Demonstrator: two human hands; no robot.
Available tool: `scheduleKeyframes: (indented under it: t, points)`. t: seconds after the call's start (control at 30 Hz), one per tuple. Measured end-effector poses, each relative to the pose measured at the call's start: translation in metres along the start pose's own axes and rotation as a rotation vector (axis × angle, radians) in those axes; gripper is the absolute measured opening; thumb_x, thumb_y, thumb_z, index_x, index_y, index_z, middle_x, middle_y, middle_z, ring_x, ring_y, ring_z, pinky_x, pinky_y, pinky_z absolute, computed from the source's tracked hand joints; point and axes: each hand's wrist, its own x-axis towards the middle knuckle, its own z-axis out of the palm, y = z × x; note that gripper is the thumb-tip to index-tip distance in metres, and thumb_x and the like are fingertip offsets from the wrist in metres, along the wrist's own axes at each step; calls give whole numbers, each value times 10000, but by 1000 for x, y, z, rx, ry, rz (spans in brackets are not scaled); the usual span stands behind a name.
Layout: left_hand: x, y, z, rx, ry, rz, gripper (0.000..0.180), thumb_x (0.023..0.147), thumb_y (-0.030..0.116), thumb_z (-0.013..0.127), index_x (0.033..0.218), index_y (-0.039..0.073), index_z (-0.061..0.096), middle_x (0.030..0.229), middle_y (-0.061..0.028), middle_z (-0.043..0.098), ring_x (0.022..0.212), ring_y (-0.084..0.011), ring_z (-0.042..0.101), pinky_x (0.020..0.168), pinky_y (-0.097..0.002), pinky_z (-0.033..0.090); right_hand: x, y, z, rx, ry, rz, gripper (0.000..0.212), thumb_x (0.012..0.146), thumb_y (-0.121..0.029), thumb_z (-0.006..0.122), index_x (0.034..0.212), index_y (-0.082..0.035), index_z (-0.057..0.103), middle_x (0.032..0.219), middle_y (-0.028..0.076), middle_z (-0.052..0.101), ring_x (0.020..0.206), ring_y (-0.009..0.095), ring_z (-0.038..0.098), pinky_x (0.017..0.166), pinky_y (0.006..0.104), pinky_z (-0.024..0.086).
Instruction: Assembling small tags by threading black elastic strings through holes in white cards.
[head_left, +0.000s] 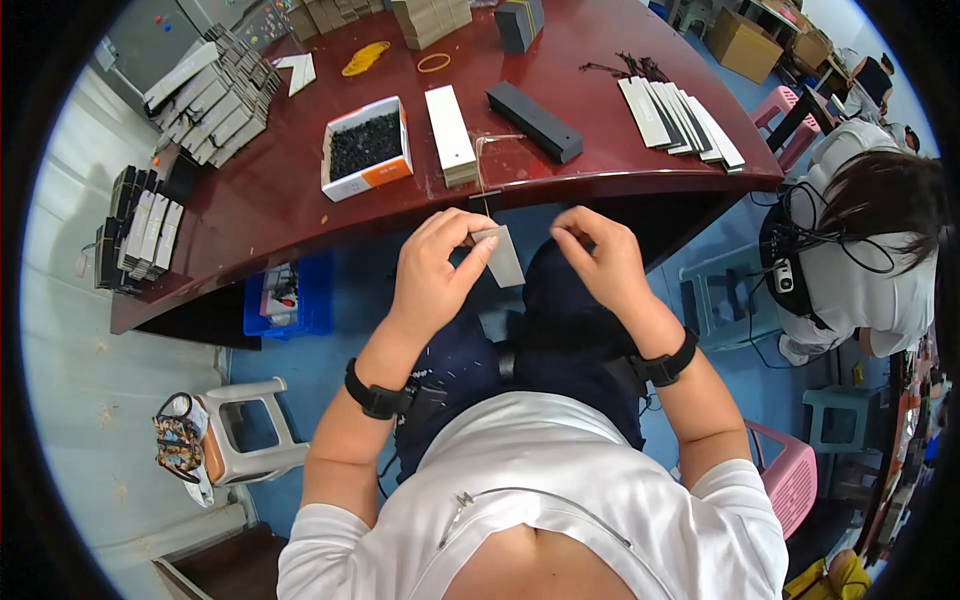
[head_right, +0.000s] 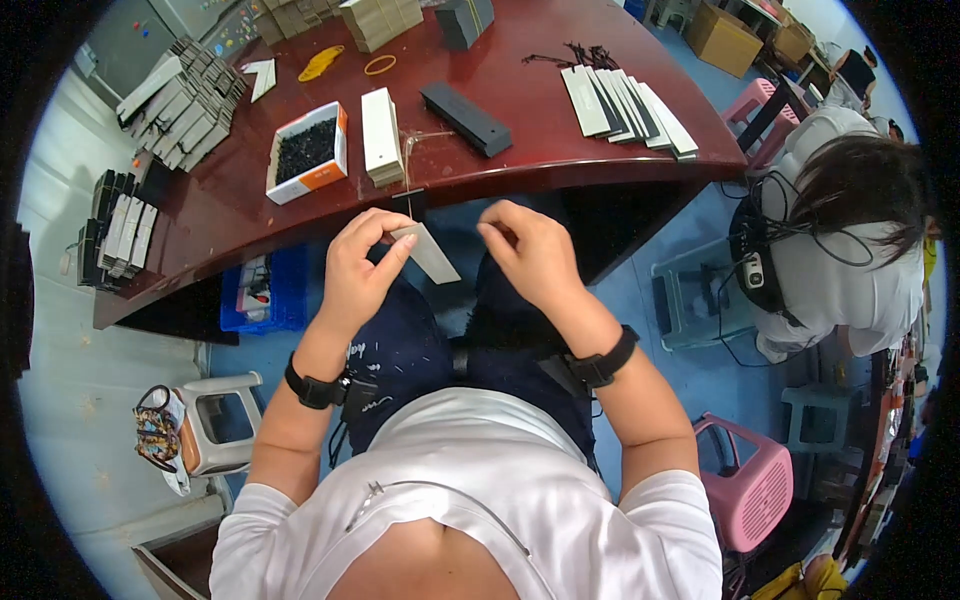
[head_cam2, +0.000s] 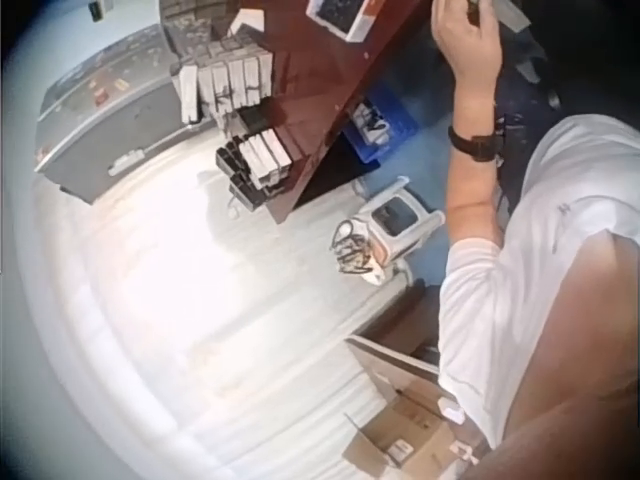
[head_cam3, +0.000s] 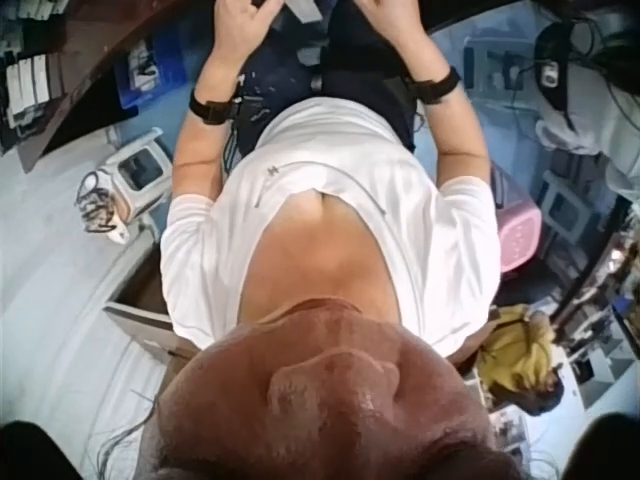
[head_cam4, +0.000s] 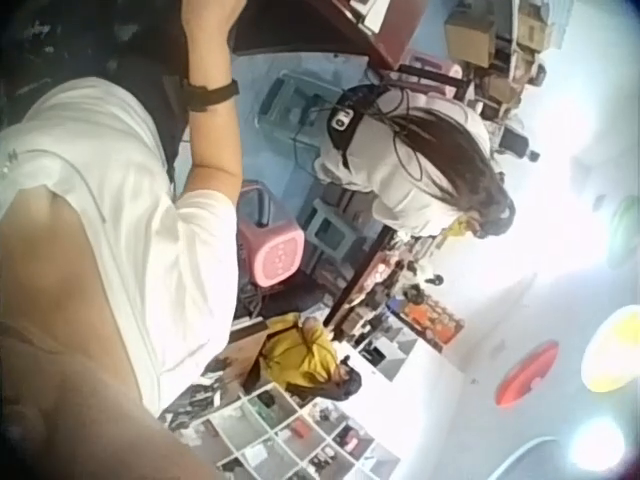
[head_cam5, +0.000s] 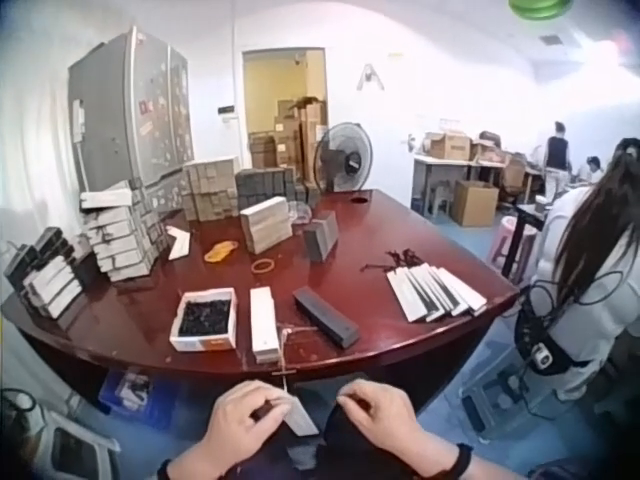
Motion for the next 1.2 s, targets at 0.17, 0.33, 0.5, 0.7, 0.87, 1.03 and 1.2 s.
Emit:
scheduleKeyframes:
  t: [0.17, 0.33, 0.5, 0.7, 0.87, 1.03, 1.2]
  points:
    - [1, -2, -5, 140, -41, 136, 110, 775, 53, 641, 878, 15, 634, 845, -102, 622, 783, -255, 593, 697, -322, 462, -42, 29, -23, -102, -223, 209, 73, 796, -98, 633, 847, -47, 647, 762, 132, 630, 669, 273, 616, 611, 342, 478]
    - [1, 0, -2, 191, -29, 197, 109, 773, 43, 638, 879, 22, 631, 859, -100, 628, 803, -271, 594, 714, -339, 467, -65, 55, -18, -188, -405, 146, 101, 763, -66, 642, 853, -66, 687, 826, 120, 617, 780, 291, 615, 696, 358, 490]
    - [4, 2, -3, 185, -23, 189, 141, 769, 16, 639, 910, 28, 636, 874, -107, 630, 801, -281, 597, 712, -346, 474, -66, 70, -4, -354, -492, -112, 132, 700, -38, 677, 825, -78, 692, 802, 104, 593, 807, 304, 591, 748, 375, 486]
    - [12, -15, 2, 239, 38, 257, 253, 783, -10, 623, 1028, 52, 630, 883, -108, 609, 756, -289, 593, 697, -348, 479, -62, 65, -6, -294, -437, -29, 78, 721, -34, 658, 795, -55, 663, 798, 102, 598, 801, 305, 594, 727, 367, 482]
    - [17, -22, 9, 447, 143, 254, 304, 775, -10, 632, 1065, 81, 626, 953, -72, 532, 788, -255, 566, 675, -329, 464, -46, 23, -17, 77, -368, 129, 51, 802, -70, 630, 840, -36, 633, 809, 96, 624, 733, 227, 602, 658, 314, 472]
    - [-2, 4, -3, 171, 175, 124, 330, 780, 3, 629, 1102, 74, 624, 967, -51, 561, 759, -146, 538, 637, -251, 433, -34, -8, -27, 392, -399, 220, 68, 858, -74, 616, 862, -6, 609, 779, 32, 609, 771, 104, 578, 686, 260, 458]
    - [-34, 29, 19, -453, -323, -332, 272, 819, 68, 652, 1083, 7, 632, 919, -28, 609, 692, -79, 544, 608, -203, 425, -27, -27, -20, 242, -313, -128, 74, 846, -82, 616, 876, -17, 601, 739, 83, 625, 700, 191, 588, 634, 295, 446]
